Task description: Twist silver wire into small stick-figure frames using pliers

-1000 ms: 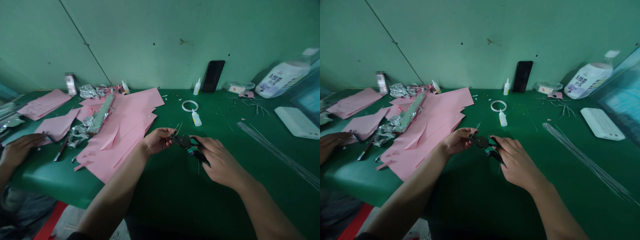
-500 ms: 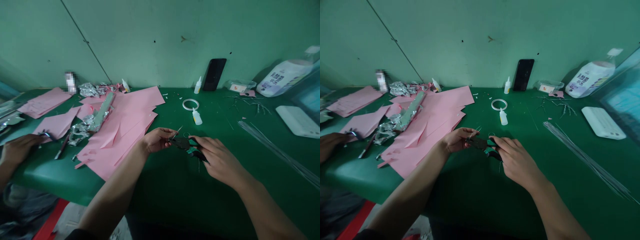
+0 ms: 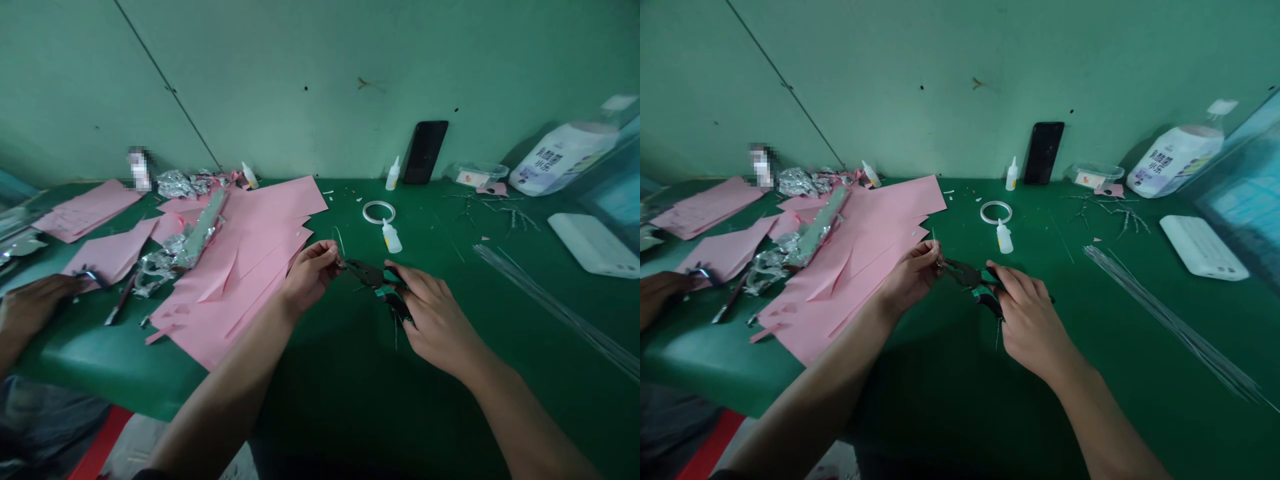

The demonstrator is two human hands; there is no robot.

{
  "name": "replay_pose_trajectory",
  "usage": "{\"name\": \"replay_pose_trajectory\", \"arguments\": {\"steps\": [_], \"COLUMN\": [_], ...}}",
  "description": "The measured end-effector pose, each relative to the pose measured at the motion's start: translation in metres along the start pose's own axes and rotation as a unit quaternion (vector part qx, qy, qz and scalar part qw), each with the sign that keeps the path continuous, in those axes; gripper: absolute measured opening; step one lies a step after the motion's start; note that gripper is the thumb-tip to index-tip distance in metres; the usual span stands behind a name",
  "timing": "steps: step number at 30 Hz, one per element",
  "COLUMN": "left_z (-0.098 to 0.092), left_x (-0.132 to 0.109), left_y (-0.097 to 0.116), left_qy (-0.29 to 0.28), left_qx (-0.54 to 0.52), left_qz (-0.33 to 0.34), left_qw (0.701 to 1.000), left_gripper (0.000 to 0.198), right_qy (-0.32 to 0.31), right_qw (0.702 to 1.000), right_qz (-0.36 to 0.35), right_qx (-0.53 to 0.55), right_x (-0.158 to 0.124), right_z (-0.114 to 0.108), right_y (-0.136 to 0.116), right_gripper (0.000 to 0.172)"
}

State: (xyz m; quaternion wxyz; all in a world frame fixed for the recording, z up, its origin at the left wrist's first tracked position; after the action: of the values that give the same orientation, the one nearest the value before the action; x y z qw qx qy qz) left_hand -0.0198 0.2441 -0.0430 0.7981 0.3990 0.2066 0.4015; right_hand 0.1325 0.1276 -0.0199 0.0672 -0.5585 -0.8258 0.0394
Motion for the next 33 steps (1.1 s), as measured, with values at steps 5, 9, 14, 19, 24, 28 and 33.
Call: {"name": "replay_pose_trajectory", "arguments": {"steps": [5, 9, 14, 19, 24, 28, 33], "left_z": [0.004, 0.006, 0.004, 0.001, 0.002, 0.003, 0.002], "left_x": [-0.002, -0.002, -0.002, -0.001, -0.001, -0.002, -0.004], "left_y": [0.005, 0.002, 0.002, 0.001, 0.003, 0.007, 0.009], "left_qy": [0.028, 0.027, 0.026, 0.025, 0.024, 0.031, 0.036], "left_qx": [0.017, 0.013, 0.002, -0.003, 0.016, 0.066, 0.126], "left_qz": [0.051, 0.062, 0.078, 0.081, 0.100, 0.126, 0.159], "left_qw": [0.998, 0.998, 0.997, 0.996, 0.995, 0.989, 0.978], "left_gripper": [0.014, 0.017, 0.019, 0.021, 0.023, 0.026, 0.025], "right_qy": [0.009, 0.008, 0.003, 0.006, 0.004, 0.000, -0.017], "right_qw": [1.000, 0.999, 0.998, 0.997, 0.995, 0.992, 0.987], "right_qz": [0.010, 0.014, 0.021, 0.035, 0.052, 0.073, 0.093], "right_qx": [0.019, 0.036, 0.061, 0.073, 0.084, 0.102, 0.133], "right_x": [0.000, 0.001, 0.000, 0.000, 0.000, -0.001, -0.001], "right_z": [0.004, 0.006, 0.006, 0.008, 0.009, 0.009, 0.011], "right_y": [0.002, 0.002, 0.003, 0.007, 0.009, 0.013, 0.015], "right_gripper": [0.041, 0.048, 0.045, 0.039, 0.039, 0.038, 0.031]}}
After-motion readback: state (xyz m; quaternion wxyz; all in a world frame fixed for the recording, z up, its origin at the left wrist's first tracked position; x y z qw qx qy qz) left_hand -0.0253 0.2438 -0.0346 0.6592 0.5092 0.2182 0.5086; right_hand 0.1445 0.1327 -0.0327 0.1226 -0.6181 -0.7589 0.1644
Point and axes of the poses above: each hand's wrist, its own x-axis towards the middle knuckle, its own z-axis out of the palm, y = z × x, the point moved 7 cm from there along x, towards the middle knuckle, and after that the axes turned 12 degrees about -y, right-handed, at the moved point
